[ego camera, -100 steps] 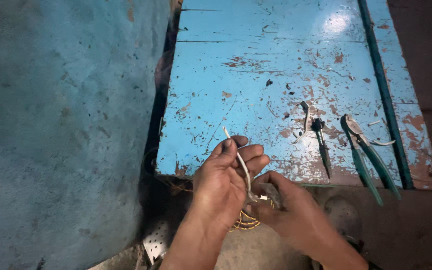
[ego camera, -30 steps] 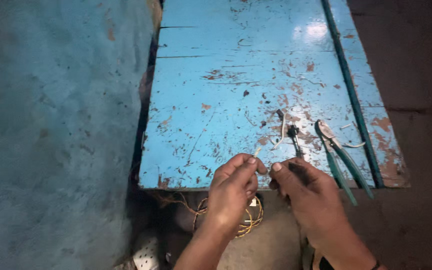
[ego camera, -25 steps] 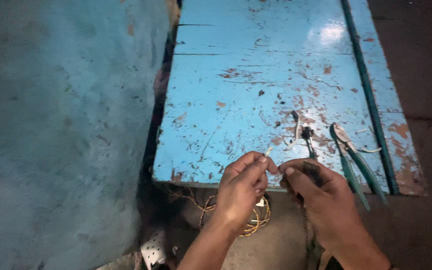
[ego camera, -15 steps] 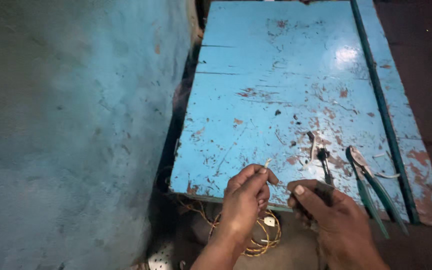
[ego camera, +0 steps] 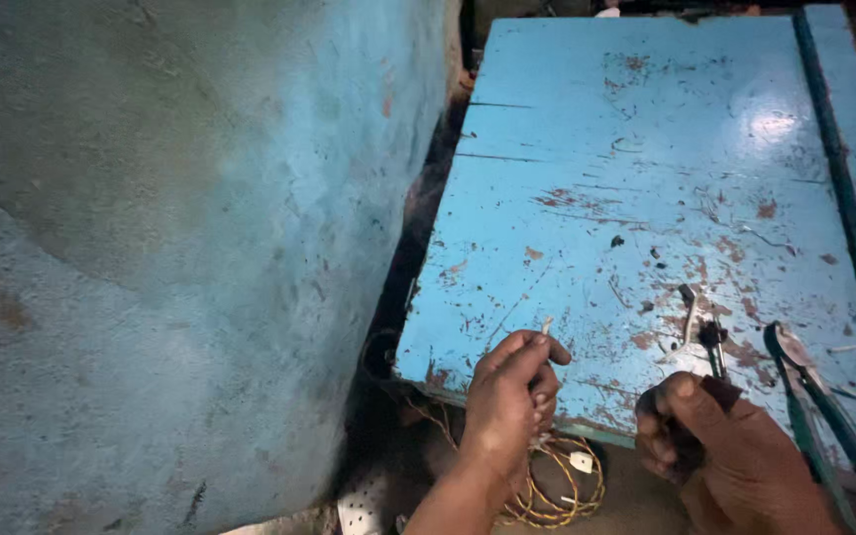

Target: The person manipulates thin wires and a small connector by hand on a blue surface, twisting wire ends and inserting them into the component.

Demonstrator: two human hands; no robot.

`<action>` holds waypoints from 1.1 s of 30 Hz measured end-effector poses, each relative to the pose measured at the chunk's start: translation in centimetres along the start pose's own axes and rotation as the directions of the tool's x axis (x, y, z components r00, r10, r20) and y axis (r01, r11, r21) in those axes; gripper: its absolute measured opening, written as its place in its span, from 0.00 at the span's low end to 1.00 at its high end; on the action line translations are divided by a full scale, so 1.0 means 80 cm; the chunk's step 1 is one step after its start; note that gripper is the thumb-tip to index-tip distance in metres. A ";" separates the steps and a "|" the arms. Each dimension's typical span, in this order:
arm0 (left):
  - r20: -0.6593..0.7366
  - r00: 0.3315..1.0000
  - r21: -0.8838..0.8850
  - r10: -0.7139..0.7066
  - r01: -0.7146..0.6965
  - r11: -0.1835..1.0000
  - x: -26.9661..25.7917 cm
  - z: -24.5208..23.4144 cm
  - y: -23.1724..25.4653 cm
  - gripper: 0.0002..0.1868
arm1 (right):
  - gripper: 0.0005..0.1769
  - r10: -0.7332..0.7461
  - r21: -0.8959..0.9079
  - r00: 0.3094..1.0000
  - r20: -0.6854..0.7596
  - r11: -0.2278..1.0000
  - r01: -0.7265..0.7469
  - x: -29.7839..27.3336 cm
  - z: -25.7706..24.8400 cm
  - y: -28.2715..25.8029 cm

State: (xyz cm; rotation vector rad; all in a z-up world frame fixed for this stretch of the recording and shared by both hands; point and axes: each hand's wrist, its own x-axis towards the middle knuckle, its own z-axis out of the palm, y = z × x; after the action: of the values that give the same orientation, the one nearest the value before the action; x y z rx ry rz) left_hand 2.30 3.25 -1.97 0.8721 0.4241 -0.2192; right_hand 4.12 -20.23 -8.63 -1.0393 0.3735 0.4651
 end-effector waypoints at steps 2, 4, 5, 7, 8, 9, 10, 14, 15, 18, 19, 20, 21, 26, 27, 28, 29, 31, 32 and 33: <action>-0.038 0.999 0.020 0.010 -0.009 1.000 -0.001 -0.002 0.006 0.11 | 0.16 -0.042 0.087 0.991 0.125 0.996 0.031 0.006 -0.002 0.006; -0.055 0.998 0.018 0.036 -0.035 0.999 -0.004 -0.005 0.008 0.11 | 0.16 -0.030 0.051 0.985 0.170 0.998 0.022 0.013 0.002 0.003; -0.054 0.997 0.009 0.056 -0.056 0.998 -0.003 -0.008 0.011 0.12 | 0.16 0.006 -0.028 0.989 0.151 1.000 -0.002 0.016 0.009 -0.002; -0.072 0.995 -0.005 0.076 -0.077 0.997 -0.004 -0.013 0.016 0.12 | 0.16 0.074 -0.094 0.992 0.101 0.994 -0.064 0.018 0.025 -0.006; -0.090 0.993 -0.009 0.076 -0.077 0.997 -0.006 -0.018 0.018 0.12 | 0.16 0.106 -0.080 0.992 0.073 0.992 -0.100 0.018 0.033 -0.004; -0.108 0.991 -0.015 0.077 -0.079 0.997 -0.005 -0.020 0.020 0.12 | 0.16 0.140 -0.067 0.989 0.046 0.988 -0.136 0.018 0.038 -0.005; -0.113 0.990 -0.022 0.084 -0.087 0.996 -0.004 -0.021 0.021 0.11 | 0.16 0.121 -0.044 0.991 0.064 0.992 -0.118 0.018 0.042 -0.007; -0.138 0.985 -0.028 0.106 -0.111 0.993 -0.010 -0.033 0.020 0.11 | 0.16 0.102 0.000 0.988 0.113 0.995 -0.103 0.018 0.053 -0.001; -0.131 0.985 -0.024 0.108 -0.112 0.993 -0.010 -0.035 0.020 0.11 | 0.16 0.101 -0.001 0.988 0.115 0.995 -0.102 0.017 0.054 -0.001; -0.167 0.978 -0.020 0.124 -0.129 0.991 -0.012 -0.040 0.021 0.12 | 0.17 0.104 0.048 0.958 0.266 0.992 -0.120 0.015 0.063 0.000; -0.168 0.979 -0.027 0.118 -0.124 0.992 -0.013 -0.041 0.021 0.11 | 0.17 0.156 0.000 0.969 0.193 0.987 -0.159 0.013 0.068 -0.002; -0.168 0.979 -0.034 0.112 -0.120 0.992 -0.013 -0.042 0.022 0.11 | 0.17 0.206 -0.046 0.971 0.119 0.978 -0.202 0.011 0.075 -0.006; -0.167 0.980 -0.040 0.108 -0.116 0.992 -0.013 -0.042 0.024 0.11 | 0.17 0.252 -0.088 0.967 0.043 0.965 -0.247 0.007 0.080 -0.011; -0.081 0.985 -0.033 0.152 -0.155 0.987 -0.018 -0.040 0.029 0.12 | 0.25 0.110 0.113 0.716 0.689 0.960 -0.257 -0.013 0.090 -0.028; -0.056 0.984 -0.037 0.167 -0.169 0.985 -0.017 -0.039 0.030 0.12 | 0.25 0.029 0.201 0.559 0.829 0.917 -0.345 -0.012 0.090 -0.030; -0.050 0.985 -0.048 0.164 -0.166 0.985 -0.018 -0.038 0.031 0.12 | 0.25 0.003 0.188 0.585 0.811 0.945 -0.267 -0.012 0.090 -0.030; -0.042 0.986 -0.058 0.159 -0.162 0.985 -0.020 -0.038 0.030 0.12 | 0.24 -0.025 0.174 0.610 0.792 0.967 -0.186 -0.014 0.090 -0.028; -0.036 0.987 -0.056 0.156 -0.158 0.986 -0.019 -0.034 0.029 0.12 | 0.22 0.093 -0.131 0.729 0.678 0.991 -0.005 -0.013 0.093 -0.024; -0.038 0.987 -0.042 0.158 -0.159 0.986 -0.019 -0.031 0.028 0.13 | 0.21 0.200 -0.418 0.822 0.533 0.907 0.051 -0.010 0.097 -0.022; -0.045 0.986 -0.029 0.158 -0.159 0.987 -0.020 -0.030 0.026 0.13 | 0.22 0.257 -0.672 0.900 0.352 0.739 0.052 -0.008 0.101 -0.019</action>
State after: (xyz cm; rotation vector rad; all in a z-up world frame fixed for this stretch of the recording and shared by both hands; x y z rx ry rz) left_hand 0.99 6.45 -1.16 0.8755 0.3947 -0.0474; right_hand 4.98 -13.86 -3.47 -1.5787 -0.1615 0.9593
